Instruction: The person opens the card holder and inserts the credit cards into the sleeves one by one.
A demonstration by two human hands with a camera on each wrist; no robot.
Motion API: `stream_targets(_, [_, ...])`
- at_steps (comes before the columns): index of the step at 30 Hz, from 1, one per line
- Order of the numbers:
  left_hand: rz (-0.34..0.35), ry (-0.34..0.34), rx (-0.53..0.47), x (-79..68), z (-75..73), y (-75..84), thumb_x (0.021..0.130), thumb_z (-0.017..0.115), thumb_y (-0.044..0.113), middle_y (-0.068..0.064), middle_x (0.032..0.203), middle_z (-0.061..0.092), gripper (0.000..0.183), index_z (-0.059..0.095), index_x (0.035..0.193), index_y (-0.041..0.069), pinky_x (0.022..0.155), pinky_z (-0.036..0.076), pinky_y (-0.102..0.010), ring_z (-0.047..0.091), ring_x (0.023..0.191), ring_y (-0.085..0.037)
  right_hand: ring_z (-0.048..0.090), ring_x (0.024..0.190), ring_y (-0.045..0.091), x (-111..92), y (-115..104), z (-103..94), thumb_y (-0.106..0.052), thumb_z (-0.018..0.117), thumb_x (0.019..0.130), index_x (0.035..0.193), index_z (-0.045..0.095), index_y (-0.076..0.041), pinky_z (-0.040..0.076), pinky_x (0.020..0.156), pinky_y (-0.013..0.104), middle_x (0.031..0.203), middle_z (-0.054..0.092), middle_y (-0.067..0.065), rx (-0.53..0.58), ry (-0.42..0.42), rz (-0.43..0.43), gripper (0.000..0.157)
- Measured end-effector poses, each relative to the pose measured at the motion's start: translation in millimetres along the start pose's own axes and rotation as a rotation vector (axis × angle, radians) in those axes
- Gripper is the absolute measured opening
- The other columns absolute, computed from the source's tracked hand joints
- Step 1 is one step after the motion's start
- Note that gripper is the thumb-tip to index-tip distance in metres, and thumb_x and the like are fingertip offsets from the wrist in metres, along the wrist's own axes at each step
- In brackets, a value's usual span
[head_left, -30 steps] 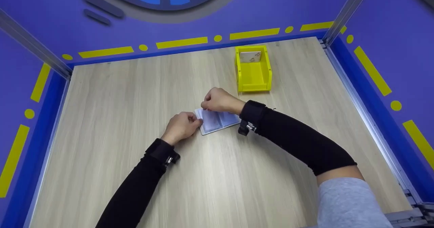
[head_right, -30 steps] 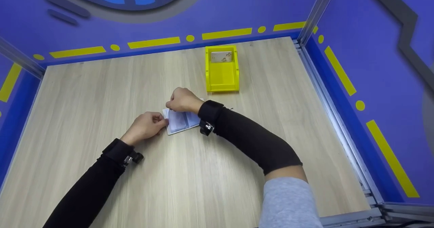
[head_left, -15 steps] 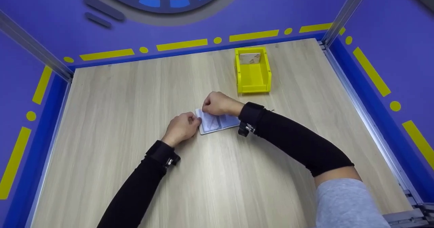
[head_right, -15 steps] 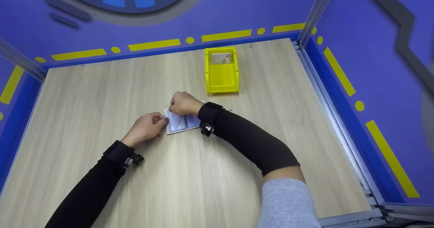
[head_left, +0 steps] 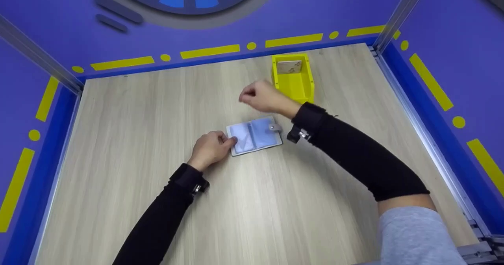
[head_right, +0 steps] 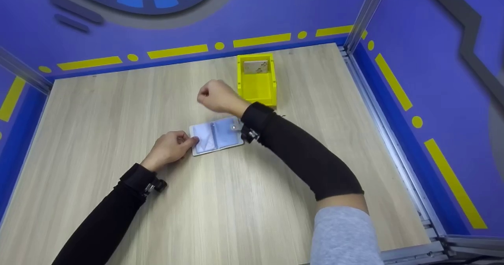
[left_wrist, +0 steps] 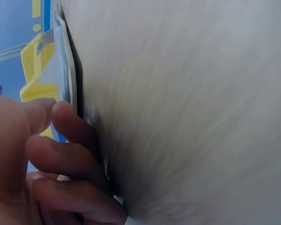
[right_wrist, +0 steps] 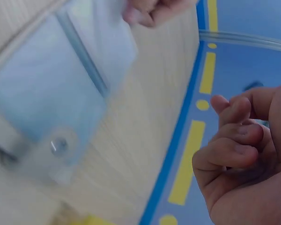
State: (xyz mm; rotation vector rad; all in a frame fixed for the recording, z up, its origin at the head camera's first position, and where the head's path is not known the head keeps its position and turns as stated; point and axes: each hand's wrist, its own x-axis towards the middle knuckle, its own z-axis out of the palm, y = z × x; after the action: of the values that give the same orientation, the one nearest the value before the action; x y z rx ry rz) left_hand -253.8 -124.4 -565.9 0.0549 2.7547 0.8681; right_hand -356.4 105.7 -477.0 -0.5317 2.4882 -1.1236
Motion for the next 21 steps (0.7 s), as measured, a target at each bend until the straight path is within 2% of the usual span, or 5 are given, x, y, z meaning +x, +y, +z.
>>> stream_targets(4, [0.004, 0.006, -0.003, -0.3, 0.1, -0.1, 0.103, 0.072, 0.052, 0.005, 0.077, 0.056, 0.040, 0.068, 0.085, 0.017, 0.069, 0.038, -0.033, 0.055, 0.075, -0.020, 0.060, 0.088, 0.019, -1.8, 1.0, -31.2, -0.025, 0.062, 0.112, 0.126, 0.080, -0.010, 0.053, 0.083, 0.031, 0.123, 0.079, 0.013, 0.020, 0.103, 0.017, 0.027])
stream_targets(8, [-0.009, 0.005, -0.007, 0.1, -0.6, -0.8, 0.102, 0.073, 0.051, 0.005, 0.075, 0.054, 0.040, 0.066, 0.083, 0.017, 0.067, 0.037, -0.032, 0.054, 0.073, -0.019, 0.059, 0.087, 0.020, 2.3, 10.4, -59.6, -0.024, 0.060, 0.111, 0.126, 0.081, -0.009, 0.049, 0.080, 0.030, 0.114, 0.077, 0.012, -0.035, 0.210, 0.032, 0.030])
stream_targets(12, [-0.019, -0.005, -0.012, 0.5, -1.3, -0.6, 0.101, 0.074, 0.054, 0.004, 0.075, 0.055, 0.042, 0.065, 0.082, 0.018, 0.067, 0.038, -0.033, 0.054, 0.073, -0.019, 0.060, 0.089, 0.021, 8.4, 24.7, -82.6, -0.024, 0.056, 0.111, 0.125, 0.081, -0.008, 0.047, 0.078, 0.029, 0.112, 0.075, 0.011, -0.099, 0.298, 0.099, 0.033])
stream_targets(16, [-0.011, 0.001, -0.022, 0.3, -0.8, -0.4, 0.100, 0.077, 0.052, 0.005, 0.074, 0.055, 0.041, 0.067, 0.081, 0.017, 0.068, 0.038, -0.032, 0.054, 0.073, -0.019, 0.061, 0.094, 0.022, 15.4, 40.6, -99.0, -0.026, 0.055, 0.112, 0.131, 0.078, -0.008, 0.049, 0.078, 0.030, 0.119, 0.074, 0.009, -0.158, 0.338, 0.203, 0.035])
stream_targets(21, [0.004, 0.017, -0.021, -0.3, 0.0, 0.4, 0.099, 0.079, 0.046, 0.006, 0.073, 0.054, 0.037, 0.066, 0.081, 0.016, 0.066, 0.036, -0.032, 0.052, 0.071, -0.018, 0.071, 0.104, 0.024, 24.3, 64.6, -113.6, -0.026, 0.055, 0.112, 0.137, 0.074, -0.008, 0.055, 0.085, 0.034, 0.130, 0.075, 0.012, -0.232, 0.331, 0.319, 0.037])
